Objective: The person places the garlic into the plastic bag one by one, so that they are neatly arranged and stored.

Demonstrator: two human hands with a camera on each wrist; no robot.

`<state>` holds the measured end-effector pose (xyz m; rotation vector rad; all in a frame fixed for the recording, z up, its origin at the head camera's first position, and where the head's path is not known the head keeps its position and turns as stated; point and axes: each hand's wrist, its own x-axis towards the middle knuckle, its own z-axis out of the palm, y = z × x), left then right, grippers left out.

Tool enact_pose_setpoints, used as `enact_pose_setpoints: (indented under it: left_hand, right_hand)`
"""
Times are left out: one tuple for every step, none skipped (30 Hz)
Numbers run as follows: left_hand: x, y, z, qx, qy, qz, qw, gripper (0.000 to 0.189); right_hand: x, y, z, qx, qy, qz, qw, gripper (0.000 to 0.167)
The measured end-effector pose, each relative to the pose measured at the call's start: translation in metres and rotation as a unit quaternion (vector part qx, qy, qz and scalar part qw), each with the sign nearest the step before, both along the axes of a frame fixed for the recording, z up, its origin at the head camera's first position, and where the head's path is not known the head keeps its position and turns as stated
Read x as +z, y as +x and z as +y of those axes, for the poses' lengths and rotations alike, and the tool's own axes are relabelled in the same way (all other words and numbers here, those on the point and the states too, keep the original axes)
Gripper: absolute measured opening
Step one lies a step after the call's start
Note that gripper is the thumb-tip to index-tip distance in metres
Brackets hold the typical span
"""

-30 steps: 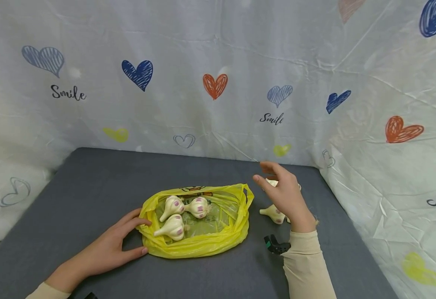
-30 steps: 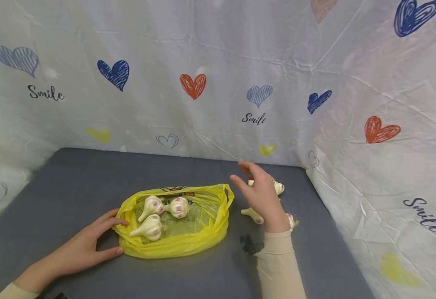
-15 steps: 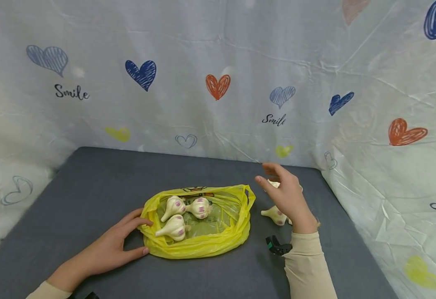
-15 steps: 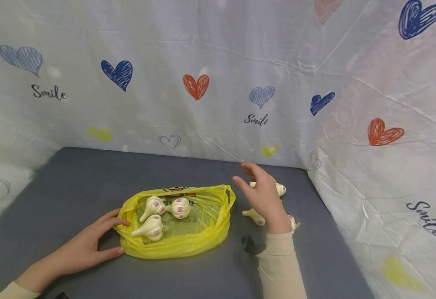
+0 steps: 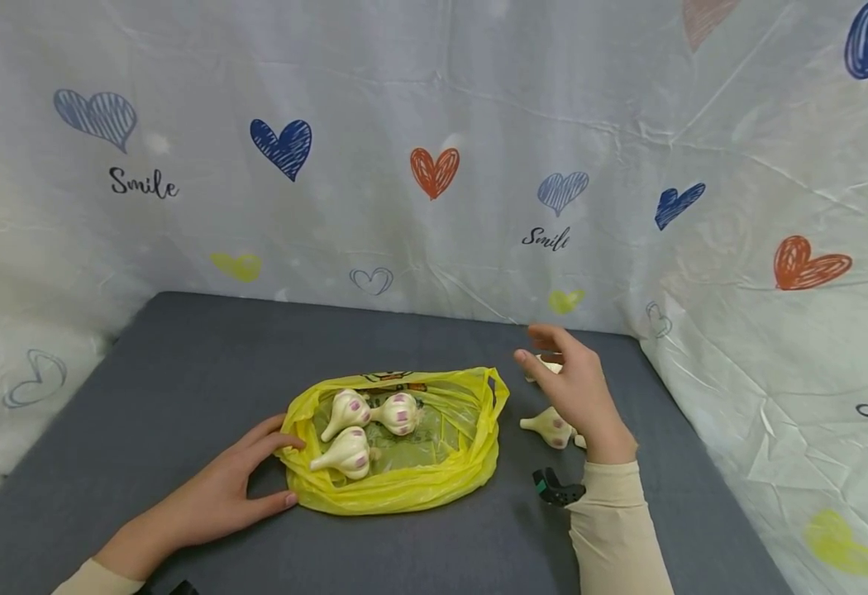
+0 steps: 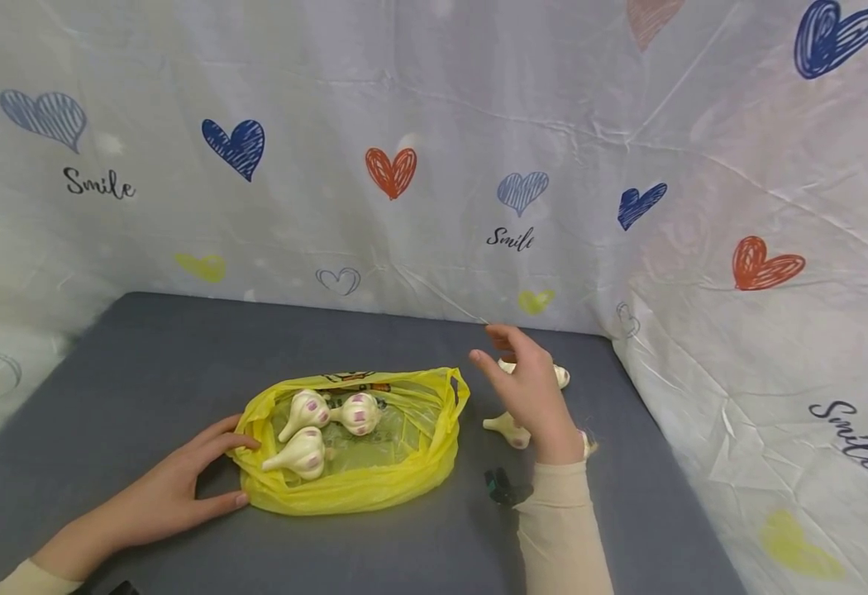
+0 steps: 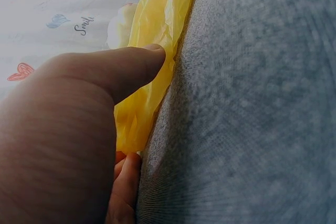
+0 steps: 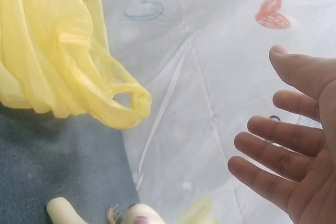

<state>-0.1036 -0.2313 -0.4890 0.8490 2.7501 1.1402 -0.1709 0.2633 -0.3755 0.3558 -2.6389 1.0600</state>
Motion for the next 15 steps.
enact_pose_setpoints:
  left_hand:
    - [0.0,0.0,0.0,0.0,0.0,0.0,1.0,0.054]
    - [0.0,0.0,0.0,0.0,0.0,-0.001,1.0,0.054]
    - [0.001,0.0,0.0,0.0,0.0,-0.002,1.0,0.054]
    - [0.001,0.0,0.0,0.0,0.0,-0.004,1.0,0.054]
    - [0.001,-0.001,0.0,0.0,0.001,-0.006,1.0,0.054]
    - [0.001,-0.001,0.0,0.0,0.001,-0.008,1.0,0.055]
    - [0.001,-0.001,0.0,0.001,0.0,-0.01,0.9999,0.055]
    - [0.001,-0.001,0.0,0.001,-0.001,-0.011,0.9999,0.055]
    - [0.001,-0.002,0.0,0.002,-0.001,-0.013,0.9999,0.055]
    - [0.001,-0.002,0.0,0.002,-0.002,-0.014,0.9999,0.055]
    - [0.001,-0.001,0.0,0.003,-0.003,-0.014,0.9999,0.055]
    - [0.001,-0.001,0.0,0.003,-0.003,-0.014,0.9999,0.055]
    - [0.001,-0.001,0.0,0.004,-0.003,-0.014,0.9999,0.055]
    - [0.001,-0.001,0.0,0.003,-0.003,-0.014,0.9999,0.055]
    - [0.0,-0.001,0.0,0.003,-0.002,-0.013,0.9999,0.055]
  right_hand:
    - [0.0,0.0,0.001,-0.002,0.0,0.0,1.0,0.058]
    - [0.001,0.0,0.003,-0.005,0.0,-0.001,1.0,0.058]
    - [0.001,0.001,0.004,-0.008,-0.001,-0.001,1.0,0.058]
    - [0.002,0.001,0.006,-0.012,-0.001,0.0,0.9999,0.058]
    - [0.003,0.002,0.008,-0.016,-0.001,0.001,0.9999,0.058]
    - [0.003,0.002,0.009,-0.019,-0.001,0.001,0.9998,0.058]
    - [0.003,0.002,0.011,-0.024,-0.002,0.002,0.9997,0.058]
    - [0.003,0.003,0.013,-0.029,-0.004,0.002,0.9996,0.058]
    - [0.002,0.003,0.015,-0.032,-0.006,0.003,0.9995,0.058]
    - [0.002,0.003,0.018,-0.036,-0.008,0.004,0.9993,0.058]
    - [0.002,0.003,0.02,-0.04,-0.011,0.006,0.9991,0.057]
    - [0.001,0.003,0.022,-0.044,-0.015,0.008,0.9989,0.057]
    - [0.001,0.003,0.025,-0.047,-0.019,0.01,0.9987,0.056]
    - [0.001,0.003,0.028,-0.051,-0.021,0.012,0.9984,0.056]
    - [0.0,0.003,0.03,-0.055,-0.024,0.013,0.9981,0.056]
